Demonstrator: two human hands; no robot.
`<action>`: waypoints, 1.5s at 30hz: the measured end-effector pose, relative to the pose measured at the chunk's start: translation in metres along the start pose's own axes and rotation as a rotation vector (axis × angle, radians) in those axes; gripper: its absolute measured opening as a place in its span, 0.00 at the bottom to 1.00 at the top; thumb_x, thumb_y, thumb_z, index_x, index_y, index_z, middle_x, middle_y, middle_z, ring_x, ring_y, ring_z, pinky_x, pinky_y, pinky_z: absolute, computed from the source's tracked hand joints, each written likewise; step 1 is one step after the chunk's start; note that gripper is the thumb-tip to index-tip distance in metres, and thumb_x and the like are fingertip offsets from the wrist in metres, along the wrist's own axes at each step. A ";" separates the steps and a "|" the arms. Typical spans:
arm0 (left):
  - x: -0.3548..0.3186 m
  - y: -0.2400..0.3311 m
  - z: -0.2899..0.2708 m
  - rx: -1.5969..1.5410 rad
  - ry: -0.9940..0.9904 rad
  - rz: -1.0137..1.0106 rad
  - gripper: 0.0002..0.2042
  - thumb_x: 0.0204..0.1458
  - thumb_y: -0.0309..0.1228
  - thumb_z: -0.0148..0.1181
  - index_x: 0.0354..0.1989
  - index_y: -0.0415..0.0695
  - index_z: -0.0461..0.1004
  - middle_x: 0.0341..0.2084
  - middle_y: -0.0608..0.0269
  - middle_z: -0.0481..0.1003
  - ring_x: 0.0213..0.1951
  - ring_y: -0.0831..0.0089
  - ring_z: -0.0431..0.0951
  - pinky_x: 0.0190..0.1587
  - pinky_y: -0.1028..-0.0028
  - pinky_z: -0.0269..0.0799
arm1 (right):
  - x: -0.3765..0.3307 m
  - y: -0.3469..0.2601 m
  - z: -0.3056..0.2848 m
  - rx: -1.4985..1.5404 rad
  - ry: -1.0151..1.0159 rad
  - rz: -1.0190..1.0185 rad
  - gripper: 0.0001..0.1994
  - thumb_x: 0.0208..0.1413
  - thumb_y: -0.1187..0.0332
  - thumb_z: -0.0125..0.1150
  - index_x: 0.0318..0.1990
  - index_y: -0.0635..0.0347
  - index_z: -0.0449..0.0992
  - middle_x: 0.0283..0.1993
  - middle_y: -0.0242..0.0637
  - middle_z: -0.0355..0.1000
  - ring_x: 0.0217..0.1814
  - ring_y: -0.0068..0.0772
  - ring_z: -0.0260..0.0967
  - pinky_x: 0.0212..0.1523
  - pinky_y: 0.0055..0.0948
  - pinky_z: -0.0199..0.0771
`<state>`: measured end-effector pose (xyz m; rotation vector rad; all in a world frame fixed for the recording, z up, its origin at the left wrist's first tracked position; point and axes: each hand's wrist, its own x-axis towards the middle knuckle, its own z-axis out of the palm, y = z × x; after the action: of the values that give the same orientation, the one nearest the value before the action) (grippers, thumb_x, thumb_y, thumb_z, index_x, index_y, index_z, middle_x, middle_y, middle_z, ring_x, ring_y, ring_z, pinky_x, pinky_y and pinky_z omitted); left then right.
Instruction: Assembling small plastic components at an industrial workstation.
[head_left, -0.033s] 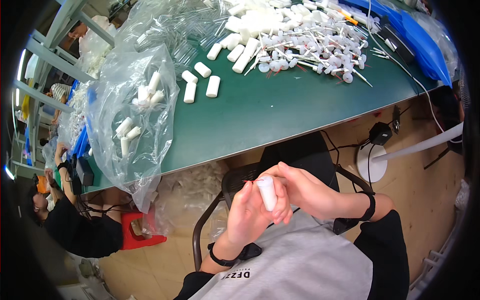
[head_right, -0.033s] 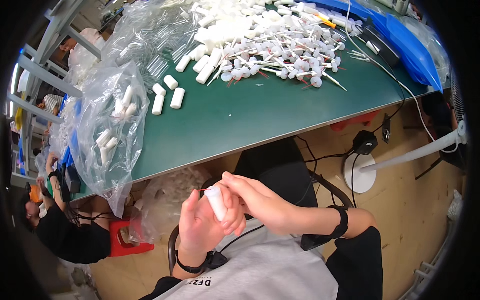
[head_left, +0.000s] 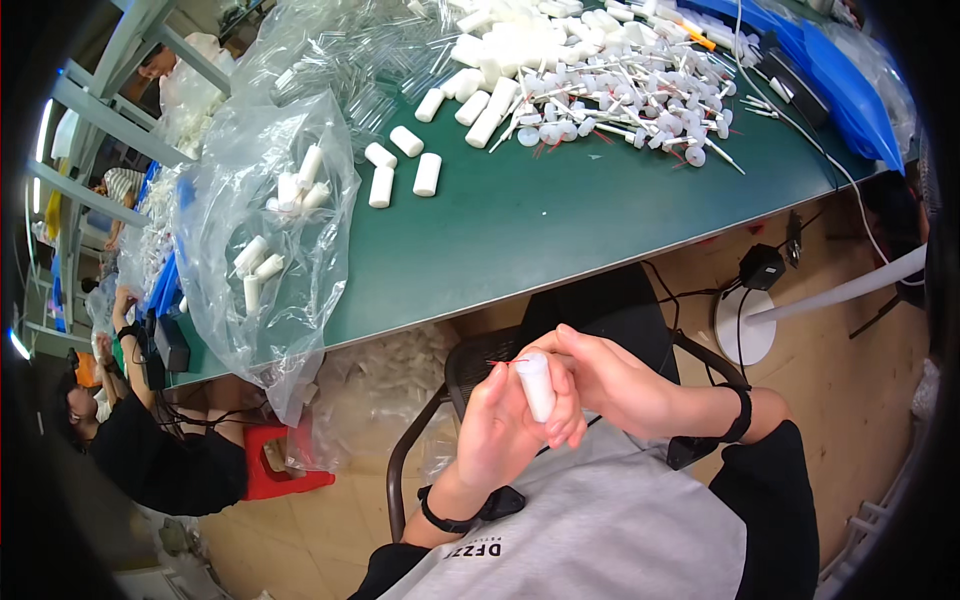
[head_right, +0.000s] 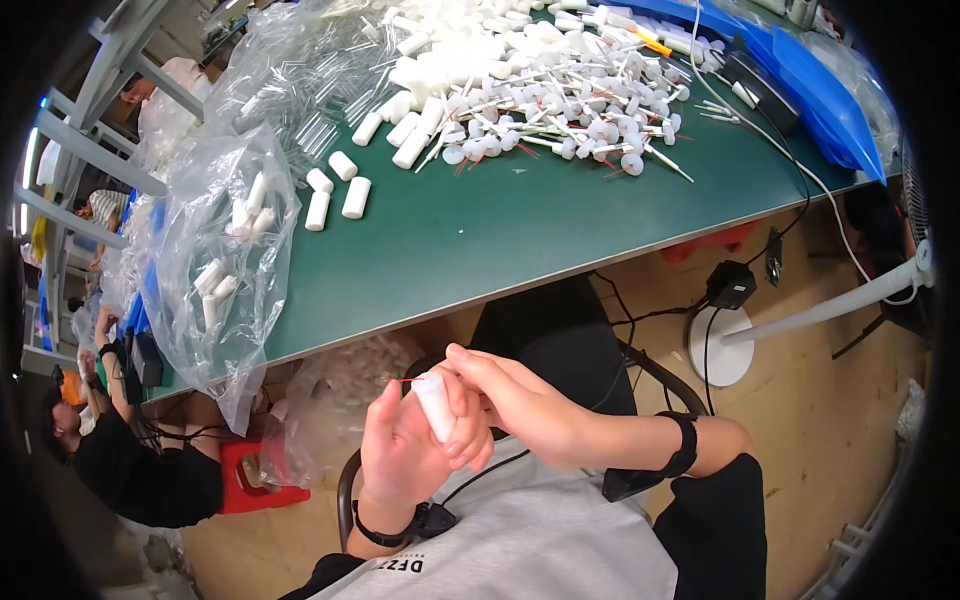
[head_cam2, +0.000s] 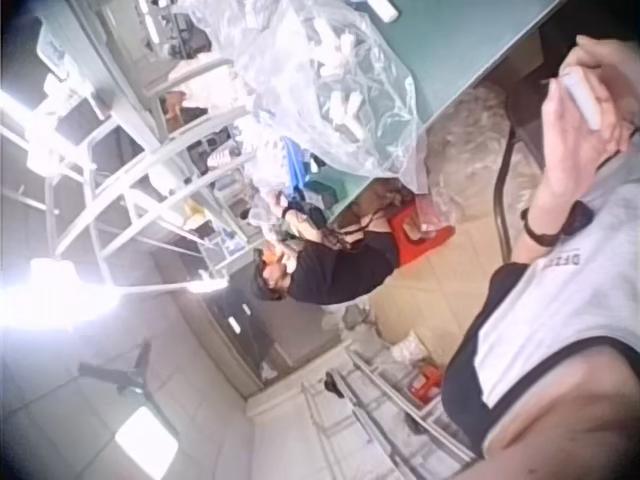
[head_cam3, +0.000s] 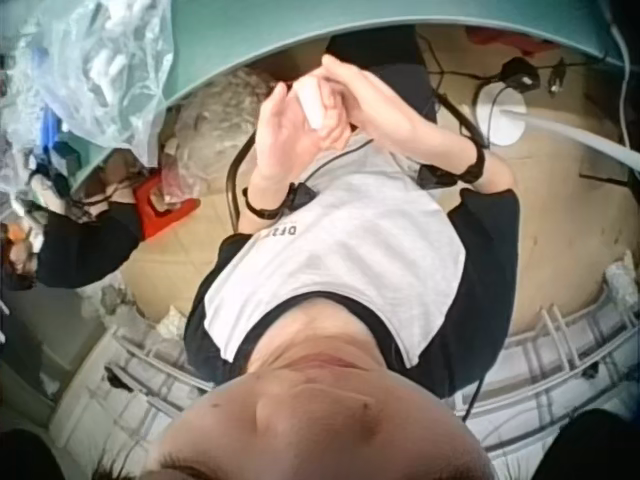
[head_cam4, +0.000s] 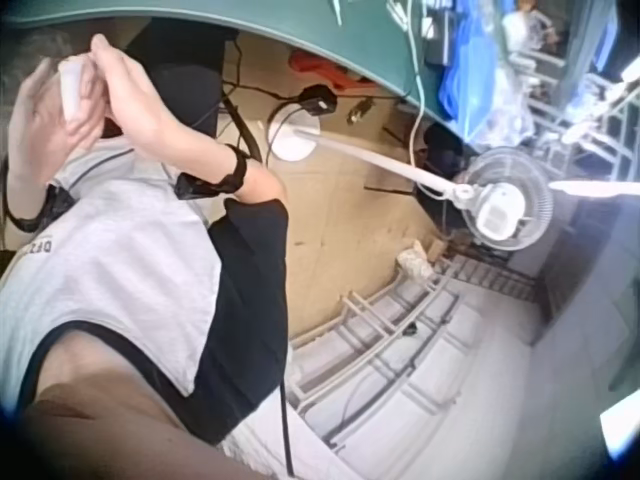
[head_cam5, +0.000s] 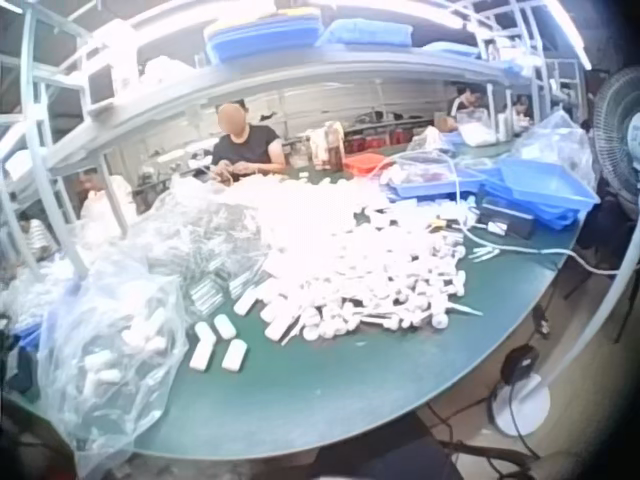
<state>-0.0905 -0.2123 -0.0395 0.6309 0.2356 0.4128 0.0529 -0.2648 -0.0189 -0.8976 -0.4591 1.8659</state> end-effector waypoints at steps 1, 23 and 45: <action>0.000 -0.002 0.002 0.019 0.021 0.019 0.25 0.58 0.52 0.25 0.32 0.41 0.60 0.16 0.65 0.62 0.17 0.75 0.61 0.25 0.71 0.63 | 0.000 0.001 -0.001 0.002 -0.004 -0.003 0.20 0.65 0.53 0.32 0.29 0.59 0.61 0.22 0.39 0.67 0.21 0.29 0.68 0.23 0.24 0.72; -0.008 0.003 -0.010 0.145 0.095 0.129 0.21 0.56 0.45 0.30 0.21 0.42 0.61 0.11 0.65 0.60 0.12 0.77 0.56 0.17 0.75 0.58 | 0.007 0.013 -0.019 -0.001 0.054 -0.076 0.23 0.64 0.54 0.35 0.39 0.67 0.70 0.39 0.42 0.72 0.44 0.30 0.69 0.52 0.29 0.66; -0.009 0.008 -0.022 0.044 0.087 0.215 0.16 0.54 0.42 0.35 0.26 0.41 0.61 0.18 0.63 0.60 0.20 0.73 0.58 0.25 0.74 0.59 | 0.009 0.015 -0.020 -0.016 0.103 -0.097 0.19 0.63 0.58 0.38 0.38 0.65 0.71 0.39 0.39 0.72 0.42 0.27 0.69 0.48 0.27 0.67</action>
<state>-0.1084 -0.1983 -0.0512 0.6854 0.2611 0.6437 0.0563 -0.2646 -0.0450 -0.9607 -0.4463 1.7217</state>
